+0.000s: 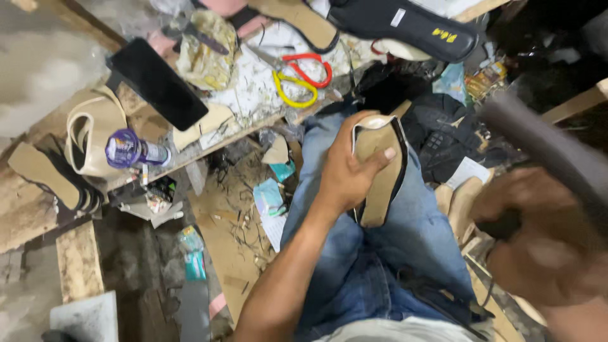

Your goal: The person hammers a shoe sole to secure it, then uses pliers to press and trim the edges of the sole. They inspect the sole and upper, then use pliers to adjust the upper around the sole.

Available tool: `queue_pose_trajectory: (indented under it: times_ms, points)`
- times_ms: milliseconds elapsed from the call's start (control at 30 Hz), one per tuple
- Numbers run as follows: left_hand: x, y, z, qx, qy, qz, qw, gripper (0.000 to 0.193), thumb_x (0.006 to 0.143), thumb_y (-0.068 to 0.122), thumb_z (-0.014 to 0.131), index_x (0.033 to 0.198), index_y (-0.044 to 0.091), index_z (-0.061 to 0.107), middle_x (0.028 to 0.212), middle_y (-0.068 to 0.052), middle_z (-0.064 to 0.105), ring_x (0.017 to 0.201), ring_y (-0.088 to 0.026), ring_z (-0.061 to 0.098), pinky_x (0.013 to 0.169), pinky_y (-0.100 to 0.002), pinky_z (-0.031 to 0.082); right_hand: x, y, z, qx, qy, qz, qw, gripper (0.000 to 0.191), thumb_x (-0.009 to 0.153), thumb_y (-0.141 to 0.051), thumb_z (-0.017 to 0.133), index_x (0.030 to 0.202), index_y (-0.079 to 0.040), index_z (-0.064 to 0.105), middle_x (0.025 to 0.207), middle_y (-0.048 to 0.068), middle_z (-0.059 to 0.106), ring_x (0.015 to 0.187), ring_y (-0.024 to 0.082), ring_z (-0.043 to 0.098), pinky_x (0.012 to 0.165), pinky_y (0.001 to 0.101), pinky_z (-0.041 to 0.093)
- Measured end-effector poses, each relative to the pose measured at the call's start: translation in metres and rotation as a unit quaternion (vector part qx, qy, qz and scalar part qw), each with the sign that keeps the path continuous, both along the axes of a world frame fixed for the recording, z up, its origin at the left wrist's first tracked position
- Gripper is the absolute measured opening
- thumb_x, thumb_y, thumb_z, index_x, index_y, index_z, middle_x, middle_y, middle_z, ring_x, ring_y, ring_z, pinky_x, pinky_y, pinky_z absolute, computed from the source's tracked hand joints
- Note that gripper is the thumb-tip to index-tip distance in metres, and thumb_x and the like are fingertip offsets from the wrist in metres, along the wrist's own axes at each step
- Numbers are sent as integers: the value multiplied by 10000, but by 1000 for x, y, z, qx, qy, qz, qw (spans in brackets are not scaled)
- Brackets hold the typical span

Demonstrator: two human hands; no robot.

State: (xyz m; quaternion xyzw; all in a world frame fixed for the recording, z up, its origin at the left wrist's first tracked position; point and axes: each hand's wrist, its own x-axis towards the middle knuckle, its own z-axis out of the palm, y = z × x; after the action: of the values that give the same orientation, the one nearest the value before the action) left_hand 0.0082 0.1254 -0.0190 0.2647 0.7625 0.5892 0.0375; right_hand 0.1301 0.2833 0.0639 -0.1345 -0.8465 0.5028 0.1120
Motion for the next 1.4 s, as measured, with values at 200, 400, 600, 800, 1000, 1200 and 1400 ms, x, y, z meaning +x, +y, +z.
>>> queue_pose_trajectory:
  times_ms: [200, 400, 600, 800, 1000, 1200, 1400]
  points:
    - [16, -1, 12, 32, -27, 4, 999, 532, 917, 147, 766, 1395, 65, 548, 1243, -93, 714, 1181, -193, 699, 1036, -319, 541, 26, 11, -84, 154, -83, 45, 984, 348, 958, -221, 685, 1286, -105, 681, 873, 133, 699, 760, 262, 663, 716, 375, 514]
    - [18, -2, 6, 50, -34, -12, 998, 530, 919, 89, 760, 1395, 35, 534, 1256, -107, 687, 1181, -196, 667, 1047, -319, 531, 61, 18, -39, -217, 217, 41, 951, 203, 984, -245, 671, 1158, -140, 664, 948, 58, 676, 886, 197, 663, 820, 357, 560]
    - [19, -6, -4, 103, -8, 9, 995, 556, 912, 28, 722, 1426, 21, 510, 1339, -112, 632, 1287, -178, 601, 1149, -320, 468, 15, -9, -49, 190, 17, 66, 979, 320, 908, -162, 710, 1213, -70, 683, 855, 176, 680, 677, 377, 664, 567, 463, 517]
    - [-11, -54, -19, 101, -72, 92, 988, 585, 876, -21, 775, 1393, 35, 506, 1303, -100, 605, 1216, -185, 590, 1069, -329, 487, 78, -57, -106, 153, 30, 189, 969, 238, 751, -267, 788, 923, -118, 715, 828, 121, 690, 737, 354, 676, 638, 470, 527]
    - [-18, -109, -5, 358, -208, 176, 893, 525, 897, 6, 706, 1385, 42, 518, 1275, -109, 645, 1150, -231, 653, 1016, -403, 541, 68, -64, -107, 65, 29, 112, 991, 565, 792, -332, 794, 1270, -79, 629, 1285, 148, 677, 1173, 290, 613, 998, 395, 473]
    - [-8, -145, 25, 500, -266, 158, 809, 419, 1023, 173, 641, 1388, -9, 544, 1288, -173, 658, 1162, -304, 672, 1033, -469, 551, 8, -50, -93, -496, 45, 285, 819, 1126, 845, -373, 857, 1649, -152, 101, 1598, 129, 410, 1432, 246, 458, 1116, 393, 387]
    - [11, -154, 20, 508, -241, 159, 812, 484, 1012, 181, 629, 1453, 31, 497, 1352, -187, 627, 1237, -310, 632, 1069, -485, 527, -16, -93, -76, -516, -27, 179, 837, 978, 801, -263, 829, 1596, -86, 288, 1481, 121, 489, 1379, 220, 479, 1157, 367, 360]
